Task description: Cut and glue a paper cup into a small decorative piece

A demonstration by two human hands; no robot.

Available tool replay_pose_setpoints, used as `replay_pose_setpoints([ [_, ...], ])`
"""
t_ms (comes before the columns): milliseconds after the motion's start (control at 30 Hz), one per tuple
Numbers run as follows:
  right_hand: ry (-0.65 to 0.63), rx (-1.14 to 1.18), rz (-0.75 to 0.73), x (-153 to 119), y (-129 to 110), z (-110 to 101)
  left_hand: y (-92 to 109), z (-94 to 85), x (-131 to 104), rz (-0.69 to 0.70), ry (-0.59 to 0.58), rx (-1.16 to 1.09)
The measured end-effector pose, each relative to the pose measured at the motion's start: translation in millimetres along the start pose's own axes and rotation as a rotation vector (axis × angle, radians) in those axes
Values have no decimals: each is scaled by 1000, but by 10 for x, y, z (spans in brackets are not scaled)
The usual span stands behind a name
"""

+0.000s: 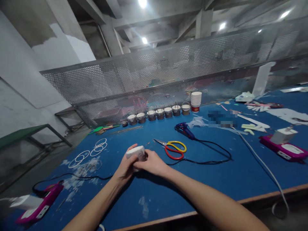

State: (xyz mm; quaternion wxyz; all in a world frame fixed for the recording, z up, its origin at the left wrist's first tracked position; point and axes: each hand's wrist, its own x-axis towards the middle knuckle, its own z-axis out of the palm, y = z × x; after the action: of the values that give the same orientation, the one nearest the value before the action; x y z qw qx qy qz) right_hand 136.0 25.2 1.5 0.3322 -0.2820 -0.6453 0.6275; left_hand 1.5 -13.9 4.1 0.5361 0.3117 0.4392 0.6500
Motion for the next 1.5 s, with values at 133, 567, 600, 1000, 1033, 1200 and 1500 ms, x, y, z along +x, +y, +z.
replay_pose_setpoints([
  [133, -96, -170, -82, -31, -88, -98, 81, -33, -66, -18, -43, -71],
  [567, -107, -708, -879, -139, 148, 35, 79, -102, -53, -109, 1, -289],
  [600, -116, -725, -888, -147, 170, 50, 100, -128, -36, -114, 22, -300],
  [1000, 242, -280, -607, -178, 0, 53, 282, -86, -104, -34, -13, -347],
  [1033, 250, -255, -589, -171, -1, 66, 276, -88, -107, -40, -20, -344],
  [1200, 236, -131, -516, -181, 0, 153, 252, -115, -110, -38, -33, -289],
  [1500, 275, 126, -242, -108, 28, 222, 154, -73, -120, 24, -48, -160],
])
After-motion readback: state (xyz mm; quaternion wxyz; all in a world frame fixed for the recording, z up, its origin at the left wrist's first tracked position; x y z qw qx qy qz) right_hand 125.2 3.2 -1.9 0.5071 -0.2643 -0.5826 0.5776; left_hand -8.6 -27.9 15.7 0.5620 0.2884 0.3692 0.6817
